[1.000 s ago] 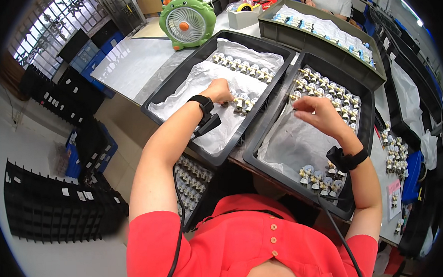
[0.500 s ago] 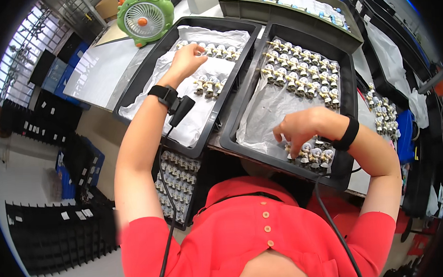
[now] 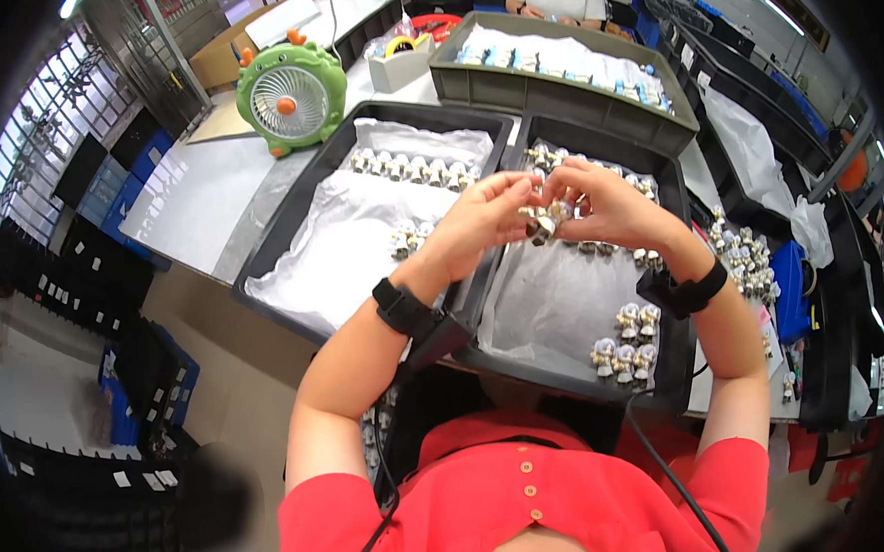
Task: The person picks up small cylindrical components from a tray and assembles them by hand, twisting parts together. They place the assembled units into a second tray lined with white paper. The process is repeated continuously throughout the clip.
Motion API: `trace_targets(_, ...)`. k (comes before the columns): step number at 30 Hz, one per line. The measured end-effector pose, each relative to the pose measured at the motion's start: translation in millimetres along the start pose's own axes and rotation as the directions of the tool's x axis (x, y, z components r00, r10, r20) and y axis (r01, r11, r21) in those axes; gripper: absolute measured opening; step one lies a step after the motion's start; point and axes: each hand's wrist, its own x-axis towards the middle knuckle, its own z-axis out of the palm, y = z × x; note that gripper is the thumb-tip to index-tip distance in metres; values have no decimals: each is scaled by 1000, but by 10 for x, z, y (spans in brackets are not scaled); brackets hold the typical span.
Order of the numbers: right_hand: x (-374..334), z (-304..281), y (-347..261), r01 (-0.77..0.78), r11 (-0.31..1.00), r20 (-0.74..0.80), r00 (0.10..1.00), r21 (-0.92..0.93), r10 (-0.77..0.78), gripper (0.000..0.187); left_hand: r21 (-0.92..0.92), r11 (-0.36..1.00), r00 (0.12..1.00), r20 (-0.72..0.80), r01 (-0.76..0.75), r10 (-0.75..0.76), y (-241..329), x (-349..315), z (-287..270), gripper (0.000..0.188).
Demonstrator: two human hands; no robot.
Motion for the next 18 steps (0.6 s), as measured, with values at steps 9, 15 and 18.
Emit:
trace_targets(9, 141, 370, 188, 82, 993, -408, 912, 83, -41, 32, 93, 981, 984, -32, -172, 175, -52, -2, -2, 55)
trace_targets(15, 120, 508, 246, 134, 954, -486, 874, 270, 15, 37, 105, 977, 979, -64, -187, 194, -74, -10, 42, 63)
trace_targets(18, 94, 538, 272, 133, 895, -440, 895, 426, 77, 41, 74, 976, 976, -57, -204, 209, -86, -8, 67, 68)
